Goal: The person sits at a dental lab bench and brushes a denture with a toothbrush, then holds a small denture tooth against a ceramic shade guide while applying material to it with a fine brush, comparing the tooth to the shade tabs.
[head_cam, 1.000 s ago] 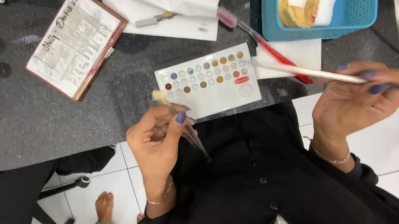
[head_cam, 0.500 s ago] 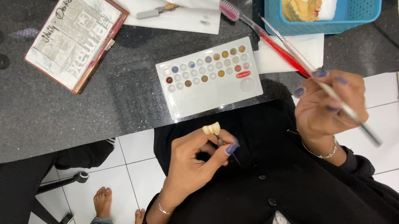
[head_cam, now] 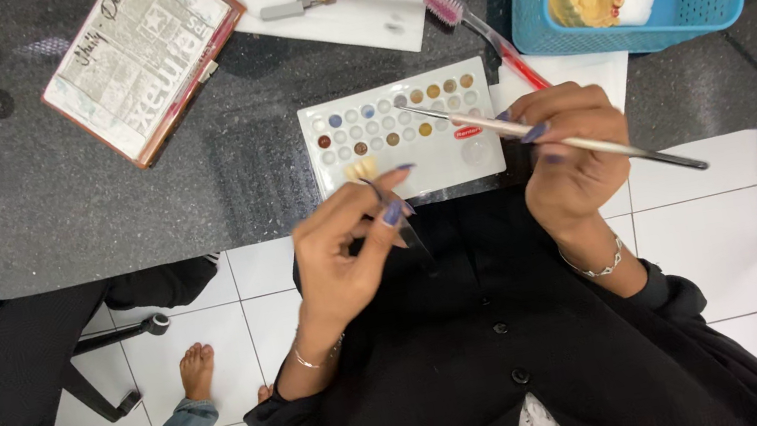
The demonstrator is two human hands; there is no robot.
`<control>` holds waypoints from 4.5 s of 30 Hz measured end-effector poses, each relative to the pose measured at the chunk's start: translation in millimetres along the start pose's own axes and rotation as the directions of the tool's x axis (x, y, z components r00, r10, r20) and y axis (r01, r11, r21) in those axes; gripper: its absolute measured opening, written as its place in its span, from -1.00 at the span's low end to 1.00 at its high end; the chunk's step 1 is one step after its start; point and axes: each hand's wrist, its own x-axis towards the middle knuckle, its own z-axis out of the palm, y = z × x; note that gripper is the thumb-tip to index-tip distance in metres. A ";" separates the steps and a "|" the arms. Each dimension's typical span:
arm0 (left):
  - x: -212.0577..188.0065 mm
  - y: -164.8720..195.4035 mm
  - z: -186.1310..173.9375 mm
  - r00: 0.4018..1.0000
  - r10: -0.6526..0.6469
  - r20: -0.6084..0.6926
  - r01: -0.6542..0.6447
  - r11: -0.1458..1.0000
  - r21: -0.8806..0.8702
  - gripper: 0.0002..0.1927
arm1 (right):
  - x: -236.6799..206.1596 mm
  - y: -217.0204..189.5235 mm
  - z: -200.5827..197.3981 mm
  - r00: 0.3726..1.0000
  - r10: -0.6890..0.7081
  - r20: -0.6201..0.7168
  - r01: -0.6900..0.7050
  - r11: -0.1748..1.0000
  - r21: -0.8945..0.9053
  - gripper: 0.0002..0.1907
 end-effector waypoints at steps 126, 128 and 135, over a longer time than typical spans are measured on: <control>43.6 -33.4 -10.6 0.994 0.110 -0.019 -0.111 0.967 -0.229 -0.84 | 11.3 -5.5 6.7 0.959 0.006 0.284 0.077 0.957 -0.279 -0.78; 43.7 -33.2 -10.8 0.995 0.096 -0.013 -0.096 0.969 -0.228 -0.84 | 12.0 -6.3 7.3 0.955 0.004 0.295 0.085 0.954 -0.287 -0.79; 39.1 -29.3 -9.3 0.993 0.115 -0.025 -0.117 0.965 -0.233 -0.86 | 11.0 -8.2 7.2 0.956 -0.022 0.292 0.103 0.958 -0.266 -0.79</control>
